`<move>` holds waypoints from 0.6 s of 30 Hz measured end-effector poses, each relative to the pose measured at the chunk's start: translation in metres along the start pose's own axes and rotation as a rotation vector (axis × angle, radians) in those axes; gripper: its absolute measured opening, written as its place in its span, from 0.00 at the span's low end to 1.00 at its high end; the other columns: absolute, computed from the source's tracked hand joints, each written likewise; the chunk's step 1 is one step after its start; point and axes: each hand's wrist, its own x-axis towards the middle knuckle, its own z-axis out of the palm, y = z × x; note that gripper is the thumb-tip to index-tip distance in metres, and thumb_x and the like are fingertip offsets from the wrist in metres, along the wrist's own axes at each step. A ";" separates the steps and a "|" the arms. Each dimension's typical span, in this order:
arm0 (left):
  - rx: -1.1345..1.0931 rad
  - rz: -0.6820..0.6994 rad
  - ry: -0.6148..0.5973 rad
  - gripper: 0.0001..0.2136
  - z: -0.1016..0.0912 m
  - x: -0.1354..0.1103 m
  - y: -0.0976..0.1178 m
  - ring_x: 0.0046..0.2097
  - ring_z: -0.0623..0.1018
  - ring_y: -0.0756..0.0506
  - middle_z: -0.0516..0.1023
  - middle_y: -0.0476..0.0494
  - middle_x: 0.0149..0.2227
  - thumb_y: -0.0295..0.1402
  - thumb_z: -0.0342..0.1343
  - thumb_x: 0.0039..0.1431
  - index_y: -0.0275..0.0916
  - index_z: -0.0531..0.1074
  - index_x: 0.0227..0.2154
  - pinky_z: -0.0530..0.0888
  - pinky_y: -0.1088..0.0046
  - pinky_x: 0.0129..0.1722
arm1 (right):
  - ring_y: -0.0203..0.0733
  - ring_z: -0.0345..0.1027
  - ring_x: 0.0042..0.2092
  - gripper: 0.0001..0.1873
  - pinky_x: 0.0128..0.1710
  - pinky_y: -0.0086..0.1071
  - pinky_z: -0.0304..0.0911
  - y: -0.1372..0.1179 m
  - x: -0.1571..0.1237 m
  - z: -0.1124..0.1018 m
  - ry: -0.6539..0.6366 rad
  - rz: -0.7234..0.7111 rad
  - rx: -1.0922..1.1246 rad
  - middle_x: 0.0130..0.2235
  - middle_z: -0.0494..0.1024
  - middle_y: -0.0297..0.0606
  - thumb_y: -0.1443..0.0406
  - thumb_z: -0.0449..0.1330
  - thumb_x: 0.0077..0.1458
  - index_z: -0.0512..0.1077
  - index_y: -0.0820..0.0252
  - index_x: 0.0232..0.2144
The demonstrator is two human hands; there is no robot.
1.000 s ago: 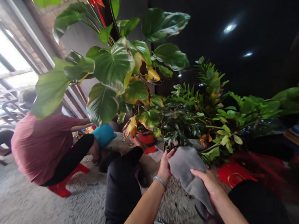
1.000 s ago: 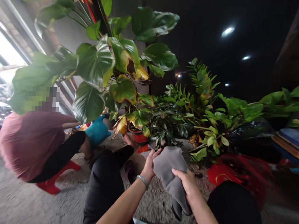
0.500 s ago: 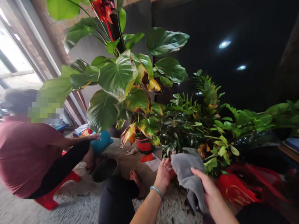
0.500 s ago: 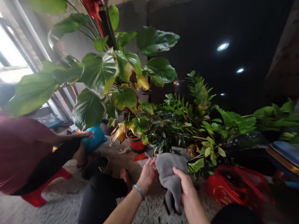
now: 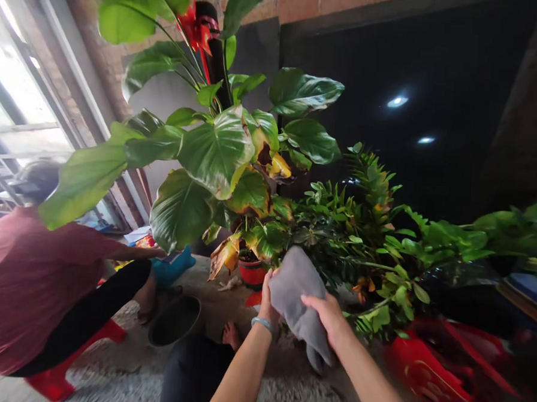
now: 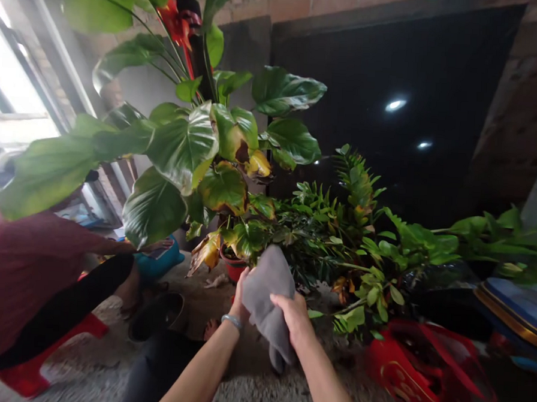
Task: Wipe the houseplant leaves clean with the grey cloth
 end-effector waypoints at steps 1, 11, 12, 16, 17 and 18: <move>-0.008 -0.014 0.037 0.11 0.002 0.003 0.003 0.28 0.76 0.44 0.73 0.48 0.24 0.40 0.52 0.59 0.39 0.75 0.35 0.73 0.63 0.39 | 0.55 0.75 0.33 0.10 0.36 0.41 0.68 0.011 -0.003 -0.007 0.019 0.028 -0.029 0.23 0.81 0.39 0.61 0.64 0.25 0.76 0.57 0.19; -0.069 0.010 -0.111 0.17 -0.002 -0.003 -0.008 0.40 0.79 0.39 0.81 0.42 0.32 0.40 0.53 0.58 0.39 0.76 0.47 0.71 0.61 0.49 | 0.55 0.75 0.39 0.18 0.42 0.41 0.67 -0.048 0.001 -0.005 -0.052 -0.202 -0.015 0.31 0.84 0.41 0.58 0.67 0.29 0.79 0.60 0.28; -0.080 0.009 -0.115 0.18 -0.003 -0.004 -0.008 0.42 0.79 0.39 0.81 0.43 0.32 0.39 0.53 0.58 0.39 0.76 0.47 0.70 0.61 0.50 | 0.55 0.75 0.38 0.18 0.41 0.41 0.68 -0.044 0.007 0.001 -0.047 -0.175 0.007 0.31 0.83 0.41 0.59 0.66 0.29 0.79 0.60 0.27; -0.045 -0.077 -0.111 0.23 -0.014 -0.005 -0.003 0.45 0.78 0.36 0.81 0.40 0.35 0.44 0.51 0.58 0.36 0.73 0.52 0.67 0.58 0.54 | 0.56 0.76 0.37 0.15 0.39 0.42 0.69 0.012 0.007 -0.005 -0.056 0.053 -0.012 0.27 0.82 0.41 0.61 0.64 0.28 0.78 0.59 0.25; -0.027 -0.095 -0.109 0.24 -0.019 -0.004 -0.001 0.45 0.78 0.36 0.81 0.39 0.36 0.44 0.50 0.58 0.36 0.72 0.53 0.67 0.57 0.54 | 0.56 0.76 0.37 0.16 0.39 0.42 0.69 0.026 0.002 -0.013 -0.052 0.095 -0.032 0.27 0.82 0.42 0.61 0.63 0.28 0.78 0.59 0.26; -0.012 -0.104 -0.109 0.25 -0.023 -0.003 0.001 0.44 0.79 0.37 0.81 0.39 0.36 0.44 0.49 0.58 0.36 0.70 0.55 0.67 0.57 0.54 | 0.56 0.76 0.37 0.19 0.40 0.42 0.69 0.035 -0.004 -0.022 -0.054 0.121 -0.060 0.29 0.83 0.42 0.61 0.64 0.28 0.78 0.60 0.29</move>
